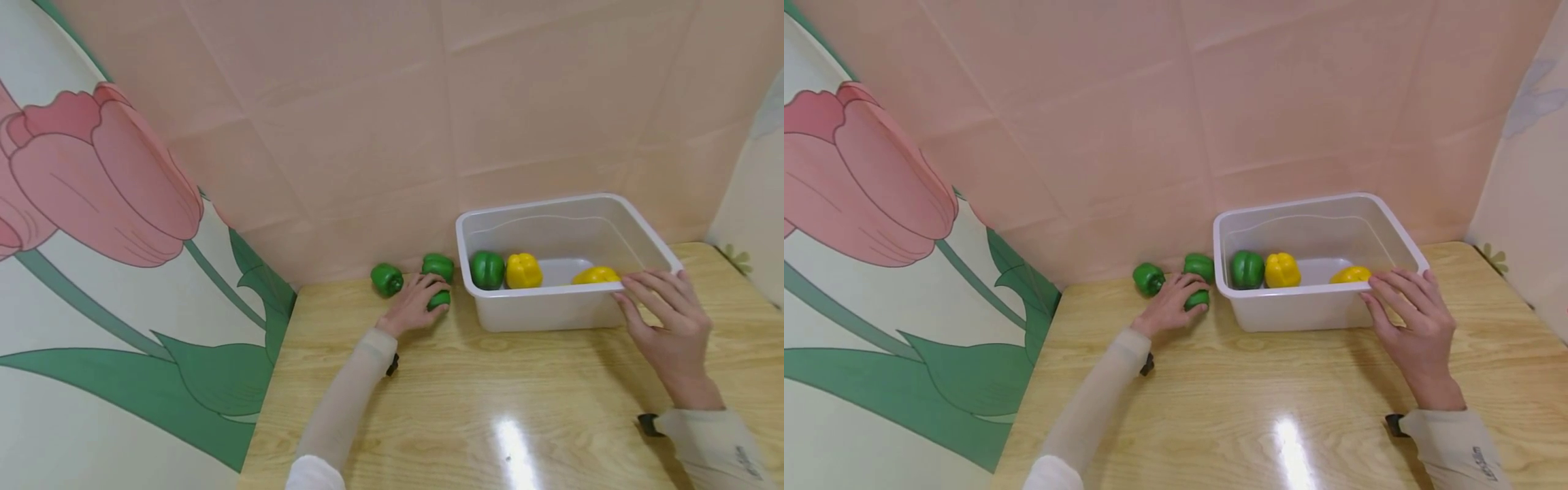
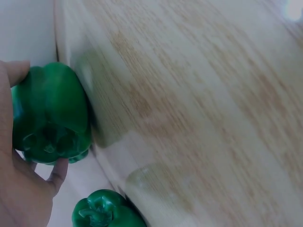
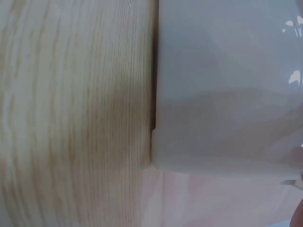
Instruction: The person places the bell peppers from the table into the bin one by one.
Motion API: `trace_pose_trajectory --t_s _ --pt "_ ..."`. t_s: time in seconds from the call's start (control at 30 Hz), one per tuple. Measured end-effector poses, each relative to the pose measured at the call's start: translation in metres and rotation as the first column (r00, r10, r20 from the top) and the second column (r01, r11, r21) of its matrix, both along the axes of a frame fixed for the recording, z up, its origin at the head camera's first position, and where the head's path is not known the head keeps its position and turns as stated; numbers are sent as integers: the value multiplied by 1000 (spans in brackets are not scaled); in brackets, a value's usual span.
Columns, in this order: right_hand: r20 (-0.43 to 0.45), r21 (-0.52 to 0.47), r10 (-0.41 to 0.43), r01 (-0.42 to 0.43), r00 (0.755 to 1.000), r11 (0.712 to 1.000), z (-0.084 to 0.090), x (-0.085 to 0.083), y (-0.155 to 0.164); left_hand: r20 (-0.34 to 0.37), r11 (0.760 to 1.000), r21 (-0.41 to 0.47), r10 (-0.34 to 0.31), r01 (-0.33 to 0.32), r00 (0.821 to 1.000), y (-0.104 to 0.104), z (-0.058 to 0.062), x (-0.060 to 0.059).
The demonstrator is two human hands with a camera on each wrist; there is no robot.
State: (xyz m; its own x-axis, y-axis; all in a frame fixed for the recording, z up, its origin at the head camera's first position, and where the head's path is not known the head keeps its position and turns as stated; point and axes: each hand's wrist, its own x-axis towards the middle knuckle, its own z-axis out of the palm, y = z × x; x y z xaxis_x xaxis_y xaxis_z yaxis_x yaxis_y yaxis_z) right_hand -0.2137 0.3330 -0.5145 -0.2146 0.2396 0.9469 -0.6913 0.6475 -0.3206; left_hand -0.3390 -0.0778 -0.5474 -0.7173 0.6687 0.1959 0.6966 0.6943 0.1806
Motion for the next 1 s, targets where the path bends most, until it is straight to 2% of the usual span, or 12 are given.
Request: trace_pose_trajectory --t_s 0.5,1.0 --pt "5 0 -1 1 1000 1000 -1 1 0 53 999 20 -45 44 998 -1 -5 2" --pt "3 -5 -8 8 1000 1000 0 0 -1 19 998 32 -47 46 999 -9 -2 7"
